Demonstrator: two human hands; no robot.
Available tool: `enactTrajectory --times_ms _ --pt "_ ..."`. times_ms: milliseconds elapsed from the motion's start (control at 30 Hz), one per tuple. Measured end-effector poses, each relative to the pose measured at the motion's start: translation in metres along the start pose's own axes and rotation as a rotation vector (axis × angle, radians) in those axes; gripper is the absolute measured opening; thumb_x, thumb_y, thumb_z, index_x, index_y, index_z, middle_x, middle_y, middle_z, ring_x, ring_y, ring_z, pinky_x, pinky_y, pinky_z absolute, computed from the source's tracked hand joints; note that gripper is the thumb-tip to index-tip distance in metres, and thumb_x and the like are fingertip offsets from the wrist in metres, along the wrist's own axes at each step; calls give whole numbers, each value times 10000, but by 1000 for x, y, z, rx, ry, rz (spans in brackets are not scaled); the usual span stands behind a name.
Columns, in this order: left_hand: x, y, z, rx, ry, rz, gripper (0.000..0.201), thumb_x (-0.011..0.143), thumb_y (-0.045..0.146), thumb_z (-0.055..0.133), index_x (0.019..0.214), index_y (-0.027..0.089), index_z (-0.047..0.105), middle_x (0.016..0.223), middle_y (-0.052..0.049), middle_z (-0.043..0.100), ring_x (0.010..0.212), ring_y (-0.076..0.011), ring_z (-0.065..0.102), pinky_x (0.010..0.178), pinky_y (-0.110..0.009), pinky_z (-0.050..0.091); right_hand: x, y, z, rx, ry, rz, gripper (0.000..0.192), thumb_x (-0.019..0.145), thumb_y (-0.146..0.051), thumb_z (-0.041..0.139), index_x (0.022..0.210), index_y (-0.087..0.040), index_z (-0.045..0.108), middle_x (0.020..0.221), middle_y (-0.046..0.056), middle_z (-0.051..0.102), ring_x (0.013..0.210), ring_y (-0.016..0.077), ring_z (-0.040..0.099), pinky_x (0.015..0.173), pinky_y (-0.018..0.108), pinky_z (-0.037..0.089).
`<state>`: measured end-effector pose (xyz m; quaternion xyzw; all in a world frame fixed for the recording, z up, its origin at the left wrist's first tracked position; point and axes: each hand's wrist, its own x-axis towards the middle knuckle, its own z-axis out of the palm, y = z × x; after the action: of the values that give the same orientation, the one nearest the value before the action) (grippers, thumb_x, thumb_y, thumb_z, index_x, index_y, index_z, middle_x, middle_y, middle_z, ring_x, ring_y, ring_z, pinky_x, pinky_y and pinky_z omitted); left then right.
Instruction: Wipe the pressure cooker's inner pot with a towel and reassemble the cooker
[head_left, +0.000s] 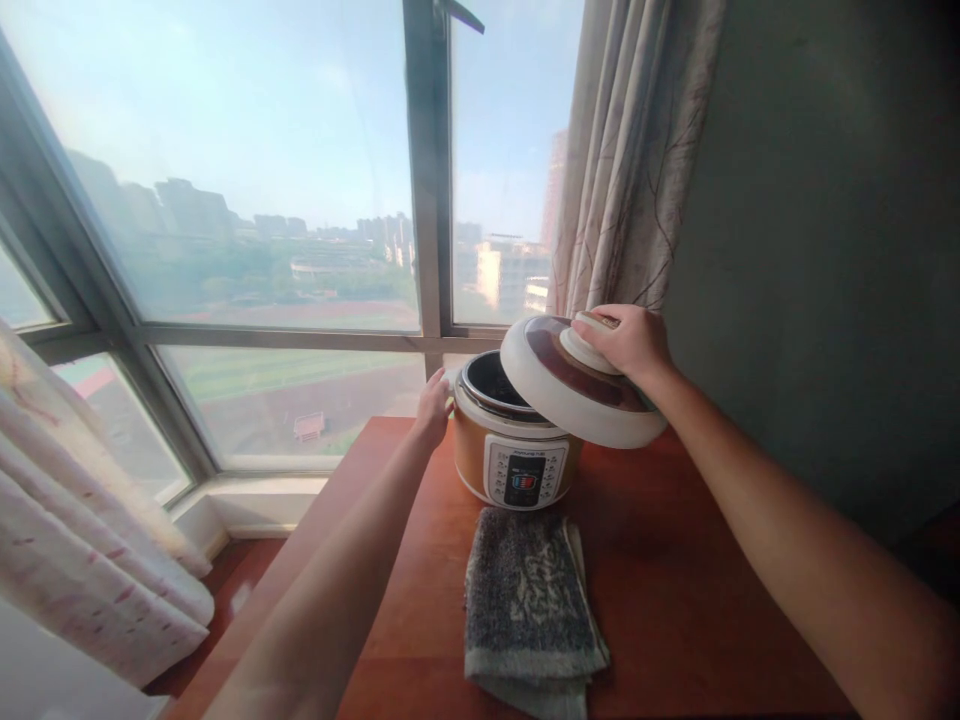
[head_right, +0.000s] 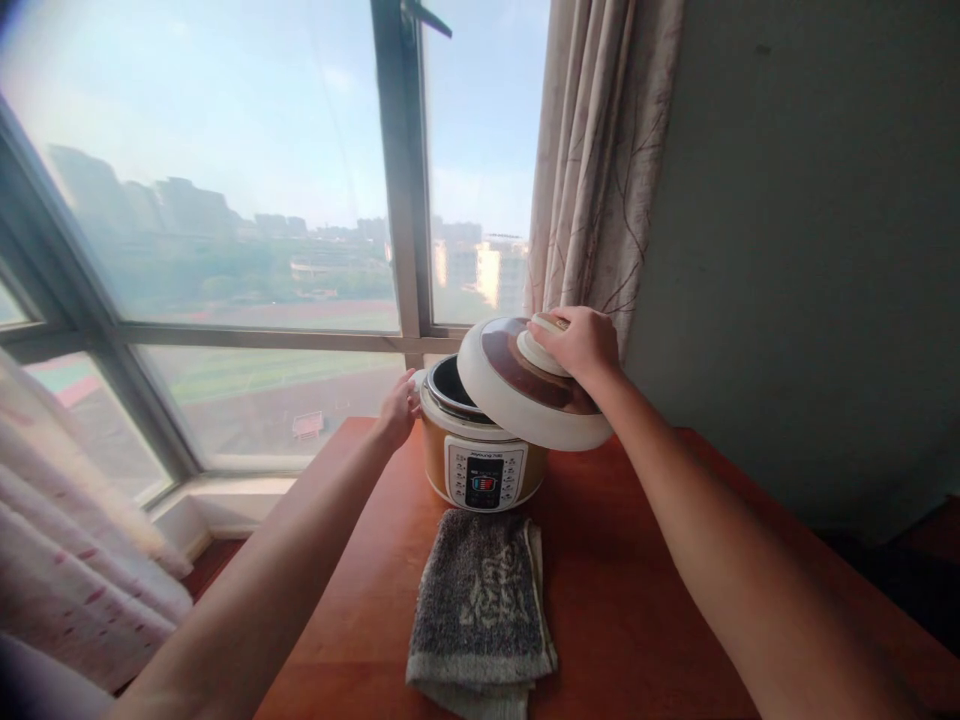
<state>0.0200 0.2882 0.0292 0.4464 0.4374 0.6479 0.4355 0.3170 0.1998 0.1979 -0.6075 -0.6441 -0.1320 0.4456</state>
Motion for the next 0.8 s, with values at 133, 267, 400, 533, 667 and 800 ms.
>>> enactTrajectory --times_ms 133,267,400,533,667,800 --pt "0 -9 -2 -53 -6 -11 607 881 493 541 1437 256 483 1271 -112 616 1085 -231 615 818 -321 530 18 -32 42 10 -112 -16 530 790 -592 675 1133 -198 762 1097 78 763 1037 280 683 896 346 502" --pt "-1 -13 -2 -80 3 18 595 901 491 528 1446 260 474 1377 -101 574 1197 -241 572 877 -328 513 24 -55 72 -69 -202 8 536 772 -637 667 1128 -248 762 1094 87 760 1036 281 678 860 336 502" --pt "-4 -13 1 -62 -1 35 570 922 501 496 1444 273 473 1420 -87 550 1230 -243 560 873 -317 519 23 -68 87 -111 -261 19 527 777 -639 654 1128 -261 760 1105 94 752 1036 281 676 843 341 506" --pt "-6 -10 3 -65 15 5 581 926 494 512 1456 265 456 1467 -94 519 1250 -248 553 891 -317 516 22 -69 94 -119 -290 16 487 785 -617 652 1118 -278 763 1101 85 753 1030 276 681 834 338 511" --pt "-8 -8 5 -70 25 -31 563 958 432 463 1490 254 417 1484 -97 501 1281 -234 537 917 -307 504 22 -64 99 -126 -307 27 475 777 -602 660 1105 -277 770 1091 87 756 1027 284 685 841 345 515" --pt "-9 -5 4 -76 21 -52 572 963 410 461 1508 248 399 1433 -104 548 1244 -233 566 905 -308 513 20 -60 103 -114 -310 34 489 768 -582 675 1129 -265 767 1106 97 753 1052 298 680 850 352 513"
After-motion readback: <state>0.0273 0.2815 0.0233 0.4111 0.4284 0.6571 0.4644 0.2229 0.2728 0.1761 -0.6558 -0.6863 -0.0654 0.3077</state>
